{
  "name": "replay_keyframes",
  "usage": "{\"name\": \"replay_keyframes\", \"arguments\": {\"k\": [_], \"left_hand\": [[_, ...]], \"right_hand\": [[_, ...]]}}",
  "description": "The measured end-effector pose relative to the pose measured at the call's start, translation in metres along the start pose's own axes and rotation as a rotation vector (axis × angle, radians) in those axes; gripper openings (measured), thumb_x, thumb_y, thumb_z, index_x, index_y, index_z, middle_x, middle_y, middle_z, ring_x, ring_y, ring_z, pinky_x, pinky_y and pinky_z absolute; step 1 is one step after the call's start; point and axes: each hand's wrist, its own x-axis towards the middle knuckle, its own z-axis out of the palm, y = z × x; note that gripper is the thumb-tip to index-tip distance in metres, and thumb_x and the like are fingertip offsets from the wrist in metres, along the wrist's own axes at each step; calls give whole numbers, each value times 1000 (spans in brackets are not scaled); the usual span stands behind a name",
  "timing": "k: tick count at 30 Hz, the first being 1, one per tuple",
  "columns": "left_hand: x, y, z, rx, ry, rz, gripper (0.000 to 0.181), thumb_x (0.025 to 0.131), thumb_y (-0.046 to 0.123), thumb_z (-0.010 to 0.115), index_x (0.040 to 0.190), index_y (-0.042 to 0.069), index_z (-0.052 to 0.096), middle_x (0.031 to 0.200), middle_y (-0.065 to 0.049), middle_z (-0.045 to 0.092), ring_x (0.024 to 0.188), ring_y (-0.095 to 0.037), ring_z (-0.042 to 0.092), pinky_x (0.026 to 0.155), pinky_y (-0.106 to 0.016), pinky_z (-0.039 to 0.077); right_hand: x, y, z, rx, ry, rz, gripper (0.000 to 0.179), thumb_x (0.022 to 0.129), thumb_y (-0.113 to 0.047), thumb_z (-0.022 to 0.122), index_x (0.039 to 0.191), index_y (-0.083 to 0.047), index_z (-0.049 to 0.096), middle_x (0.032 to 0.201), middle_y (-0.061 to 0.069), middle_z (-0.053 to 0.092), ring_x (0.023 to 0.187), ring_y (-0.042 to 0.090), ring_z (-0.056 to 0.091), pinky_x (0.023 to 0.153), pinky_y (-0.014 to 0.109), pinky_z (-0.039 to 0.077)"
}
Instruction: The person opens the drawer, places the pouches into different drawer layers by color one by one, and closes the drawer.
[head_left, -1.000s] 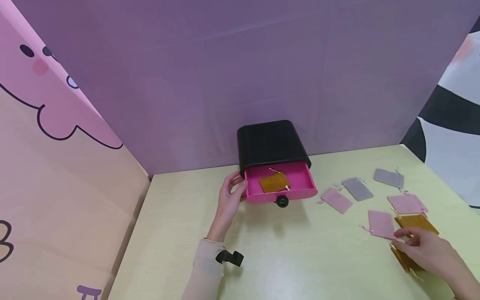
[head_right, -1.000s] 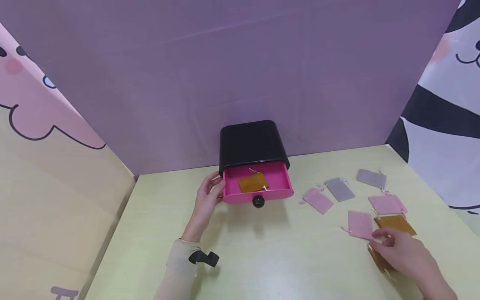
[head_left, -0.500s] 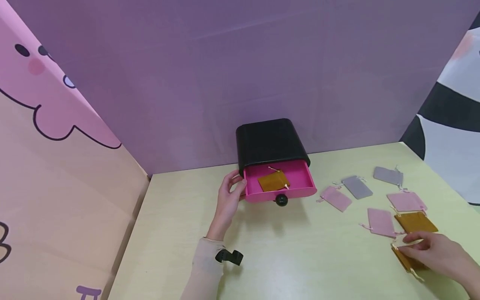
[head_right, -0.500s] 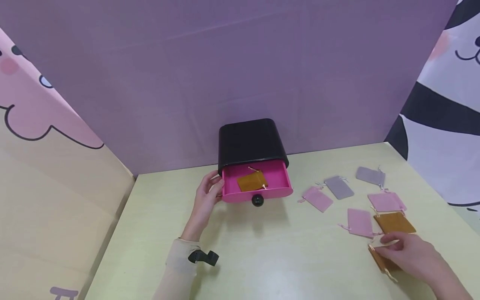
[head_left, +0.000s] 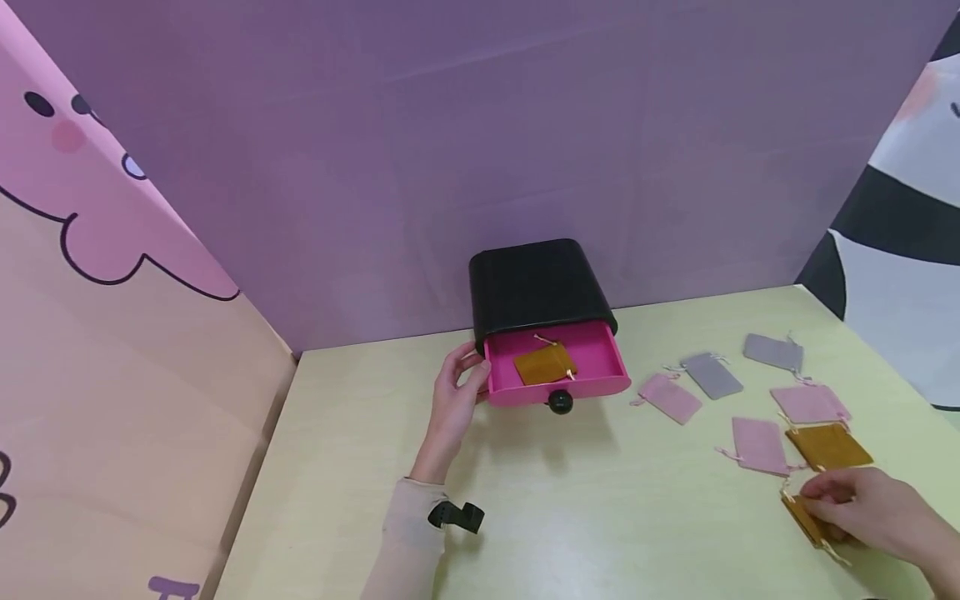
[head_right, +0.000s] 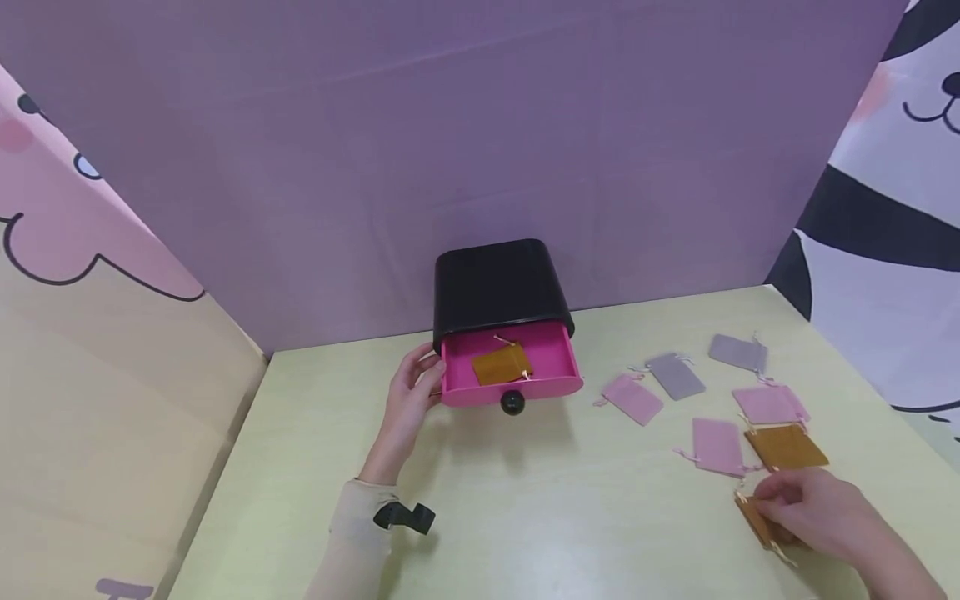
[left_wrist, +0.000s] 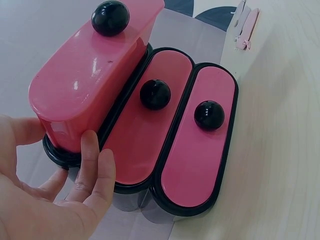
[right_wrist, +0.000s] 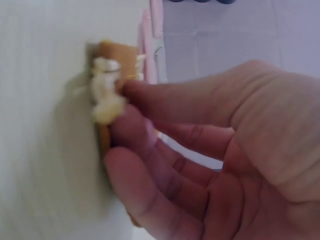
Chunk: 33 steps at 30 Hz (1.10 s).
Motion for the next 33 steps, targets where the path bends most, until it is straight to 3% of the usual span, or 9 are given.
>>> {"name": "replay_keyframes", "arguments": {"k": [6, 15, 27, 33], "left_hand": [[0, 0, 0, -9, 5, 0, 50, 108, 22, 62, 155, 10, 49, 146, -20, 59, 107, -26, 74, 103, -44, 62], [-2, 0, 0, 7, 1, 1, 51, 108, 23, 61, 156, 11, 48, 147, -18, 59, 110, -26, 73, 104, -45, 61], [-1, -2, 1, 11, -3, 0, 51, 108, 24, 61, 156, 12, 48, 147, -18, 59, 111, -26, 72, 104, -45, 61], [-2, 1, 1, 7, -1, 2, 51, 108, 24, 61, 156, 11, 48, 147, -18, 59, 110, -24, 73, 103, -43, 62]], "right_hand": [[1, 3, 3, 29, 14, -14, 7, 99, -13, 70, 98, -10, 76, 90, 0, 76, 70, 3, 54, 62, 22, 43], [4, -2, 3, 6, -12, -33, 8, 98, -16, 72, 99, -10, 77, 92, -1, 73, 76, 7, 52, 65, 23, 43], [7, -29, -12, 26, 176, -192, 3, 96, -17, 78, 93, -15, 77, 86, -8, 74, 74, -10, 54, 64, 22, 48], [10, -41, -12, 72, 238, -274, 9, 96, -7, 77, 91, -14, 73, 82, -13, 69, 73, -8, 52, 63, 20, 48]]}}
